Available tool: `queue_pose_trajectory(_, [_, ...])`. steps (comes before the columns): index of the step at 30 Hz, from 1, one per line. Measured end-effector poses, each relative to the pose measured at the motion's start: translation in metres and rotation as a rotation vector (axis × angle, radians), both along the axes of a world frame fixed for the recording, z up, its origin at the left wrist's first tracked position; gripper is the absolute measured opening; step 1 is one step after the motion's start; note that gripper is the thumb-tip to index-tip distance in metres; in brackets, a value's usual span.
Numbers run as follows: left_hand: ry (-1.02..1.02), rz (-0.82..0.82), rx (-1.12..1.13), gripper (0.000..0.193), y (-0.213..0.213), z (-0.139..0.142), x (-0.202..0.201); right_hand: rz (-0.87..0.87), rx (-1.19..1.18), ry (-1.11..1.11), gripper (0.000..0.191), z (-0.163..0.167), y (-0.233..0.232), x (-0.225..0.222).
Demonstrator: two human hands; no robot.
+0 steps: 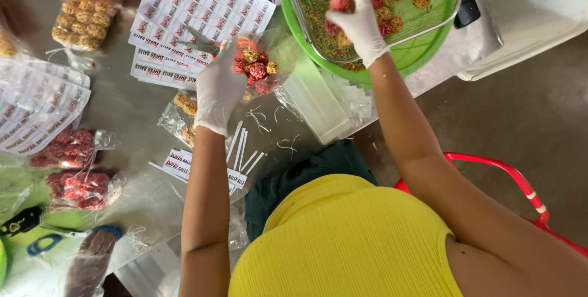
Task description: The person packs small, round, textured food items into clear plastic bags. They use scissors to trim the excess plastic and tie the bags closed. The person then places the sealed bags on a metal table next to other packaged items.
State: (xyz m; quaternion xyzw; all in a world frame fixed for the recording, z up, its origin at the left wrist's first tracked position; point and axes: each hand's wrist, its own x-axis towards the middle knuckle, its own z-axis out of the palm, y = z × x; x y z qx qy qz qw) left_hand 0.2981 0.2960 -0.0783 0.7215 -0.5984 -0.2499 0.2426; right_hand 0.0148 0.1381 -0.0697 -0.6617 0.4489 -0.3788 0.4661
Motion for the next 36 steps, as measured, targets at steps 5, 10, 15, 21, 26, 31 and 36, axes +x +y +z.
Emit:
queue_pose_trajectory(5, [-0.002,0.000,0.056,0.075,-0.004,0.017,-0.002,0.163,-0.156,-0.223,0.047,0.029,0.026,0.046])
queue_pose_trajectory(10, [0.015,0.057,0.189,0.072,-0.006,0.032,-0.001,0.524,-0.692,0.307,0.038,0.014,0.057,0.097])
queue_pose_trajectory(15, [0.065,0.032,0.005,0.072,-0.004,0.023,0.004,0.645,-0.794,0.418,0.038,0.001,0.057,0.094])
queue_pose_trajectory(21, [0.092,0.105,0.156,0.073,-0.010,0.012,0.005,0.762,-0.672,0.327,0.030,-0.018,0.047,0.115])
queue_pose_trajectory(26, [0.107,0.115,0.157,0.071,-0.008,0.008,-0.001,0.744,-0.192,0.320,0.030,-0.015,0.033,0.119])
queue_pose_trajectory(31, [0.052,0.125,0.158,0.074,-0.005,-0.002,0.004,0.781,-0.567,0.264,0.014,0.009,0.035,0.111])
queue_pose_trajectory(36, [0.075,0.085,0.046,0.080,0.009,-0.004,0.023,0.350,-0.548,0.156,0.019,0.032,-0.015,0.057])
